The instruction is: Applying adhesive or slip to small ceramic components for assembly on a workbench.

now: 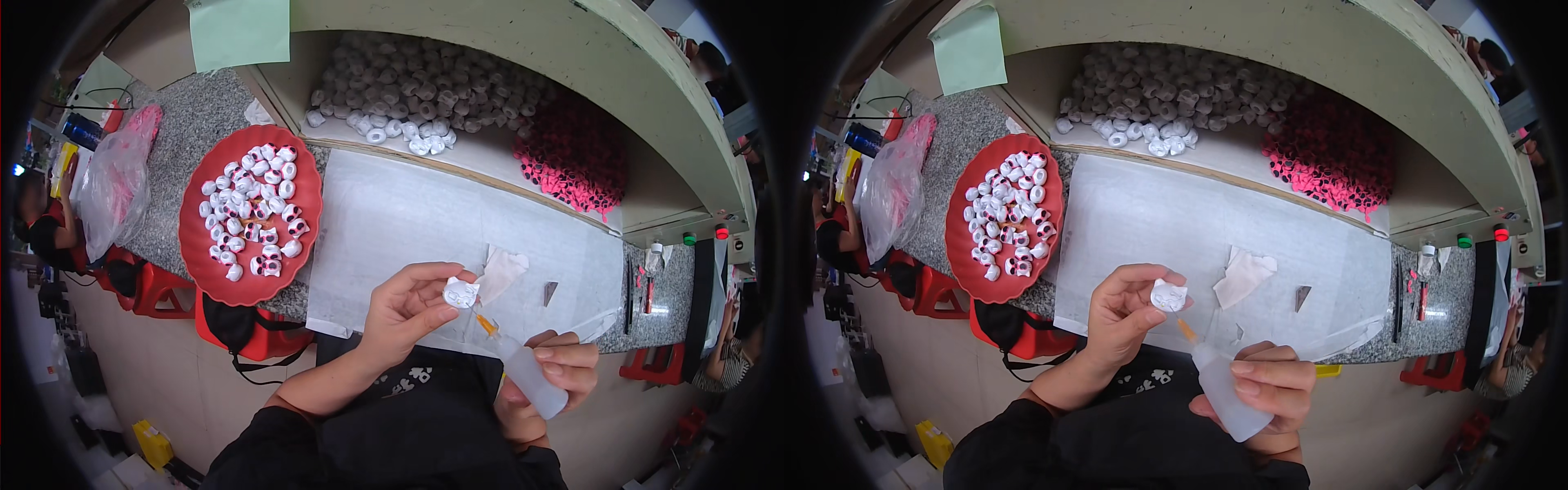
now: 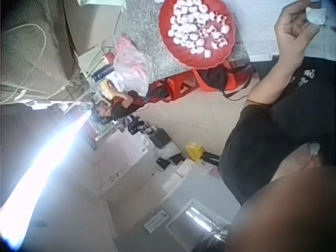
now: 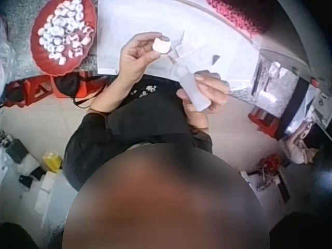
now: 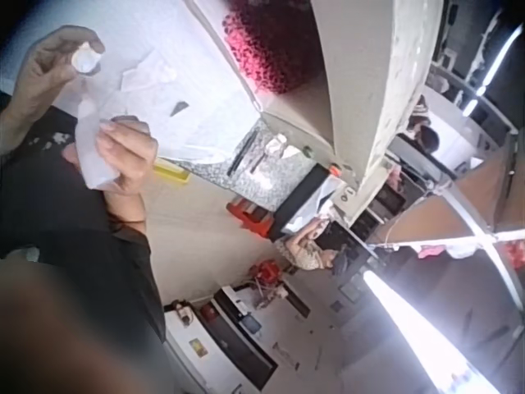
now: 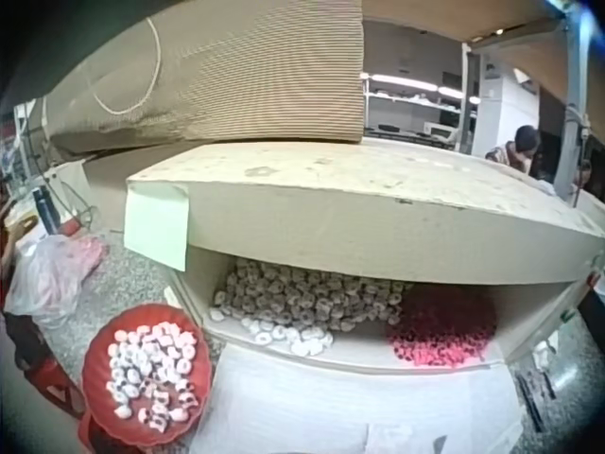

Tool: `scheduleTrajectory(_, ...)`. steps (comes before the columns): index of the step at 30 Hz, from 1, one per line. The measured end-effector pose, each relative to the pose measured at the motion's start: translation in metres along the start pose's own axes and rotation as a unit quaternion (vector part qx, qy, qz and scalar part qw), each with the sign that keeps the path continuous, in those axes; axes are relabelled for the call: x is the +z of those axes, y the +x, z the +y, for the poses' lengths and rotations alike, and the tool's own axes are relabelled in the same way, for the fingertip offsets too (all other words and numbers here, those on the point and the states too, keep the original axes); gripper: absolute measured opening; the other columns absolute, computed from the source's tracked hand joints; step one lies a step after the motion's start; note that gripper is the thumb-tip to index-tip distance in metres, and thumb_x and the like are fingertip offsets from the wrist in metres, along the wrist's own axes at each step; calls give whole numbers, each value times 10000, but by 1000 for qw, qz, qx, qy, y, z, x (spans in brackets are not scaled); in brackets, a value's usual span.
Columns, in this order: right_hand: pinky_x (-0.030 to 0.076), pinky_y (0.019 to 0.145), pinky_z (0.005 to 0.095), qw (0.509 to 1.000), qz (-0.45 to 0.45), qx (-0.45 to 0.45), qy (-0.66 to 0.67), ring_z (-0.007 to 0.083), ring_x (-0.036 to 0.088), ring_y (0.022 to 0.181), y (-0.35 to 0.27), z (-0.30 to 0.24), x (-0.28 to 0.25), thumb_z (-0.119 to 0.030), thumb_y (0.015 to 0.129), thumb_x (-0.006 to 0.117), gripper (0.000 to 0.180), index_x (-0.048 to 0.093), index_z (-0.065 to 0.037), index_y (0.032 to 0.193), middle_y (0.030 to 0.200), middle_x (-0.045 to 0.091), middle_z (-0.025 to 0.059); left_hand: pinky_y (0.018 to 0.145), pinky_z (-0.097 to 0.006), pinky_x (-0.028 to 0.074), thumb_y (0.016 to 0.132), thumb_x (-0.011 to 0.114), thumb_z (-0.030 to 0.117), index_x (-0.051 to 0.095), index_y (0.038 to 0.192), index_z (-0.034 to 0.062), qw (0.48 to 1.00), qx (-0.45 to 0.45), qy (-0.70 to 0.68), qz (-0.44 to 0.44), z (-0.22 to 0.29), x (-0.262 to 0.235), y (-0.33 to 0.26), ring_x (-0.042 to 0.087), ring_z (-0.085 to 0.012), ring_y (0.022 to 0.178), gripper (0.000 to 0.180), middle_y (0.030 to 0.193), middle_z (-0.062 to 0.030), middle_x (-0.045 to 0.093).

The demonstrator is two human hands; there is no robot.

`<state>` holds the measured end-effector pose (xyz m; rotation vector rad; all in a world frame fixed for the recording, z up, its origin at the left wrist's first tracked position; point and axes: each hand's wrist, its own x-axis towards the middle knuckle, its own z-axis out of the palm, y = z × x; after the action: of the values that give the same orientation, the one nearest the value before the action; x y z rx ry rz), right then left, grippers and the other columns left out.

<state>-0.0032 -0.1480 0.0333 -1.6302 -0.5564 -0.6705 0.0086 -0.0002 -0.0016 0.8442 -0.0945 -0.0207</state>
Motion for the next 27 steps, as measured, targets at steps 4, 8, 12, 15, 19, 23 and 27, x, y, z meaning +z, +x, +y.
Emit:
scheduleTrajectory(4,379,468,208,1000,20,4,-4,119,418,592,-6,0,1,-277,637,709,404,418,-96,851,800,415,41,822,-385,438,729,536,-30,441,1056,-31,1000,-2,16,-1,0,0,-1,524,-201,936,340,1020,-168,510)
scheduleTrajectory(8,376,471,206,1000,5,6,-5,116,416,588,-5,1,0,-251,623,723,406,420,-101,848,803,417,36,827,-387,434,726,538,-32,444,1049,-30,1000,-1,20,-7,-1,0,-2,524,-204,934,337,1020,-170,508)
scheduleTrajectory(12,365,465,206,1000,-22,2,8,112,408,581,-2,0,-4,-247,612,731,411,422,-99,839,800,418,39,824,-385,435,722,540,-34,451,1041,-30,1000,3,23,-10,-2,0,-1,522,-207,938,331,1018,-174,505)
scheduleTrajectory(15,357,464,205,999,-49,5,11,112,403,580,0,-3,-7,-250,613,730,410,423,-98,837,795,414,39,823,-384,435,722,540,-34,454,1038,-29,1000,5,25,-13,-1,-1,-1,519,-209,941,327,1017,-175,504)
scheduleTrajectory(19,351,465,206,1000,-29,9,5,112,397,584,1,-5,-7,-255,622,723,402,425,-98,841,791,405,38,823,-383,435,724,539,-33,454,1037,-31,1000,5,25,-13,-1,0,-2,519,-211,940,324,1016,-177,504)
scheduleTrajectory(23,354,465,211,1000,-27,-2,-3,113,394,588,0,-4,-6,-242,628,720,394,425,-100,848,800,405,40,822,-380,435,725,540,-30,453,1037,-33,1000,0,20,-10,-2,0,-2,523,-210,932,324,1016,-177,505)
scheduleTrajectory(27,360,467,212,999,-35,-7,7,117,396,590,-1,-3,-5,-214,611,730,407,423,-101,853,808,406,39,822,-367,433,724,540,-30,451,1042,-36,1000,1,24,-19,-1,0,-2,529,-210,922,330,1017,-177,506)
